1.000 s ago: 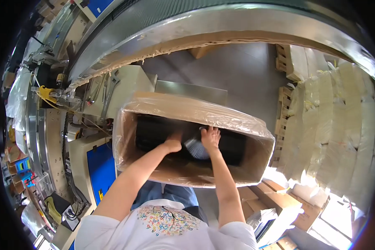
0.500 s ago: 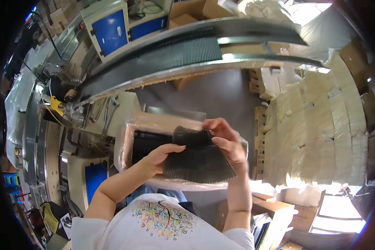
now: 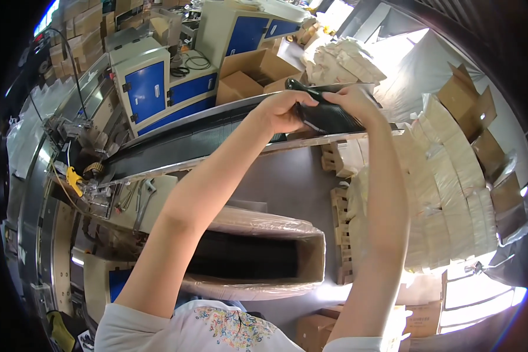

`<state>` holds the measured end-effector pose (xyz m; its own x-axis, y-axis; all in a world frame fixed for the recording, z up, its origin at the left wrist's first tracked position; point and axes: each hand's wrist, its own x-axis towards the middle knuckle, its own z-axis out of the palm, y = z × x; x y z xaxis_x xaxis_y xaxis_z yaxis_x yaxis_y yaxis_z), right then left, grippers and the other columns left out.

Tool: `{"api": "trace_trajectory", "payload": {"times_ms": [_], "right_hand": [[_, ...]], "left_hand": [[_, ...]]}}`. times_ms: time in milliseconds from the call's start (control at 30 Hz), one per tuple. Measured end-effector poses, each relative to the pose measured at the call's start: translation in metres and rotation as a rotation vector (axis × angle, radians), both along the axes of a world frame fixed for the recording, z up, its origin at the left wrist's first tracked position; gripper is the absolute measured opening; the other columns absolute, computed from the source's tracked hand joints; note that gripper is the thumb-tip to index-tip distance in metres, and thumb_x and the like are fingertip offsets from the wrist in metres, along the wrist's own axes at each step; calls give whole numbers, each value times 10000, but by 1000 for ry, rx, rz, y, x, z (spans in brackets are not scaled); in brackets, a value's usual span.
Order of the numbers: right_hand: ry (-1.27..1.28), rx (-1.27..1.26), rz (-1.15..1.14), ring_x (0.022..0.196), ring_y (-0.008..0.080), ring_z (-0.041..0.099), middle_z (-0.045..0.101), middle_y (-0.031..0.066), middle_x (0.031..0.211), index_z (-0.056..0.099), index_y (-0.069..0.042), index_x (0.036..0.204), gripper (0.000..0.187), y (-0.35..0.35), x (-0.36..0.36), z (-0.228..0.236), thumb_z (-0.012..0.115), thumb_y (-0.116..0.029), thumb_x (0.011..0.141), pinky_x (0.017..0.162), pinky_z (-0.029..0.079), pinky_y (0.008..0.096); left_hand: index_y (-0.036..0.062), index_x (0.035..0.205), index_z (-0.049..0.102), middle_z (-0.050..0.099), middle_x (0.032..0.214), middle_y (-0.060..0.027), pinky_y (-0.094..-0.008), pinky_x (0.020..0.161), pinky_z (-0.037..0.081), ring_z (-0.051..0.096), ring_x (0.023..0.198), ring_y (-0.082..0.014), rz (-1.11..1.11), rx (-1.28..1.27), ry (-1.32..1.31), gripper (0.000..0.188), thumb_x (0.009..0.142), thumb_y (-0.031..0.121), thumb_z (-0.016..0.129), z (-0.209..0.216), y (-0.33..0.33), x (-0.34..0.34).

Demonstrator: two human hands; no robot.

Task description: Sorting wooden chopsticks and feeding them into a packaging machine on a production line.

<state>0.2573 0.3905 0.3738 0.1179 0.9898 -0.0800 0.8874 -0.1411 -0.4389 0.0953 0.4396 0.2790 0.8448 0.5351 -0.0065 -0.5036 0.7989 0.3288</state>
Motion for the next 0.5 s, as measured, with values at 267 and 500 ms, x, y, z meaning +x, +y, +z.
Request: {"api": "trace_trajectory", "payload": {"times_ms": [267, 500], "right_hand": [[-501, -8, -329, 1278, 390, 305, 328, 274, 1357, 85, 45, 1395, 1221, 16, -51, -29, 637, -680, 582, 1026, 241, 499], [-834, 187, -315, 1225, 391, 366, 414, 237, 1292, 357, -10, 1299, 1021, 10, -72, -61, 640, -682, 584, 975, 281, 542]], "left_hand": [[-36, 1052, 513, 559, 1095, -140, -356, 911, 420, 535, 1018, -237, -4, 140, -19, 358, 701, -106, 500, -16, -3, -20], [-131, 1265, 321, 385, 1297, -279, -455, 1017, 278, 354, 1229, -387, 923, 1731, 837, 748, 784, 368, 601, -60, -54, -53]]}}
